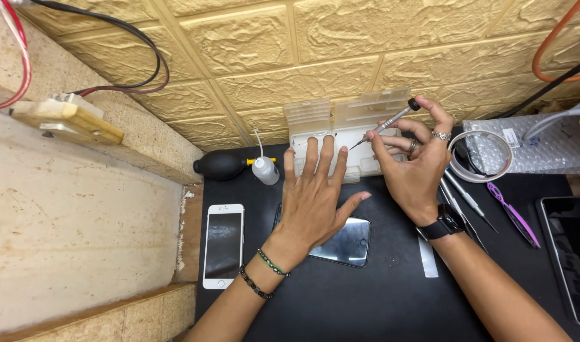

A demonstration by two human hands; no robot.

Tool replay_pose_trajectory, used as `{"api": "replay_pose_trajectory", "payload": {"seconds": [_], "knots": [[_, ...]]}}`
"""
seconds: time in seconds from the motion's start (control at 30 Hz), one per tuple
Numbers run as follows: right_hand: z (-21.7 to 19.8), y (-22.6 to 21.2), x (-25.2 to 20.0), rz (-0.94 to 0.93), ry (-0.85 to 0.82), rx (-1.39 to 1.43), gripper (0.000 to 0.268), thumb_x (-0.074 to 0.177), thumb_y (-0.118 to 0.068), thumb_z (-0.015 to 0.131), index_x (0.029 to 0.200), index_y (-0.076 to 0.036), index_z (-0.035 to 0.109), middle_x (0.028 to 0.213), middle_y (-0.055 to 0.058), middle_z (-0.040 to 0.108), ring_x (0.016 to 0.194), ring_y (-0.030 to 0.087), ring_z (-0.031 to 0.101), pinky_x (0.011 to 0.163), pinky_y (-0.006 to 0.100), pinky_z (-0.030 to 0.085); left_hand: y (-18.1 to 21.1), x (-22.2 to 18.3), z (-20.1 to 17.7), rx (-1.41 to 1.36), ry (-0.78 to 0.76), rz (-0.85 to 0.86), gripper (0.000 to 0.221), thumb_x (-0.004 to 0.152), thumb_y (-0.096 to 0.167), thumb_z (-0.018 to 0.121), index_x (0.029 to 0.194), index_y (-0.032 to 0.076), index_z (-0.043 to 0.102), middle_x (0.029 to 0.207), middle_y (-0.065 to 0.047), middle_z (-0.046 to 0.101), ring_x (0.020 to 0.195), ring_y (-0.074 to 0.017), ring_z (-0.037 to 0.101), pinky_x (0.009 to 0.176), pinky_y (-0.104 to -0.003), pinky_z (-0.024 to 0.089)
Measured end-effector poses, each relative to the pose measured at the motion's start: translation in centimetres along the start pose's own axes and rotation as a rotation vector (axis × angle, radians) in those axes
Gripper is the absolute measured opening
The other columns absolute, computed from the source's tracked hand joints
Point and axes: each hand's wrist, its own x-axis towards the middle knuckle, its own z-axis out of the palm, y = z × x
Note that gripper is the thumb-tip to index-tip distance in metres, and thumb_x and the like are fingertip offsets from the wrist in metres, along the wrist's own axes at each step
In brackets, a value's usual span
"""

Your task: The person uses a screwdriver to remove screws from the bottom of a white smartphone and then closes the device. They then pick up a black smartphone and use the screwdriver to remove screws from its bottom edge.

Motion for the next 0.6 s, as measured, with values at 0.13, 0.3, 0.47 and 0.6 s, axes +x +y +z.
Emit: {"api": "replay_pose_trajectory", "payload": {"seconds": [0.13, 0.3, 0.47, 0.6], "knots": [[-0.3, 0.5, 0.0, -0.055, 0.053, 0.015, 0.073, 0.094, 0.007, 0.085, 0.144, -0.009, 0.034, 0.104, 0.015, 0.062, 0.083, 0.026, 0.079, 0.072, 0.028, 0.064, -0.1, 0.3, -0.1, -0.103, 0.029, -0.009, 0.079, 0.099, 0.068, 0.041, 0.139, 0.002, 0.056, 0.153, -0.02, 0.047, 0.143, -0.0385, 0.04, 0.115, -0.062, 0.028], [-0.9, 0.8, 0.1, -0.049, 0.092, 0.042, 0.073, 0.097, 0.006, 0.084, 0.146, -0.012, 0.034, 0.107, 0.014, 0.061, 0.085, 0.023, 0.078, 0.068, 0.024, 0.059, -0.6, 0.5, -1.4, -0.175, 0.027, -0.02, 0.075, 0.098, 0.067, 0.041, 0.139, 0.005, 0.055, 0.15, -0.02, 0.048, 0.141, -0.0396, 0.04, 0.113, -0.061, 0.028], [-1.3, 0.5, 0.4, -0.071, 0.113, 0.043, 0.072, 0.098, 0.009, 0.084, 0.144, -0.012, 0.033, 0.108, 0.013, 0.061, 0.086, 0.022, 0.078, 0.066, 0.022, 0.057, -1.3, -1.0, -4.9, -0.478, 0.128, 0.133, 0.049, 0.097, 0.046, 0.059, 0.121, 0.003, 0.062, 0.12, -0.021, 0.059, 0.115, -0.0386, 0.056, 0.093, -0.053, 0.04], [-1.5, -0.6, 0.4, -0.088, 0.107, 0.055, 0.073, 0.099, 0.012, 0.082, 0.145, -0.011, 0.03, 0.111, 0.012, 0.057, 0.086, 0.021, 0.076, 0.068, 0.022, 0.056, -1.0, -3.4, -4.2, -0.63, -0.217, 0.3, 0.08, 0.074, 0.049, 0.086, 0.132, 0.002, 0.058, 0.119, -0.016, 0.058, 0.111, -0.0324, 0.055, 0.092, -0.046, 0.043]]}}
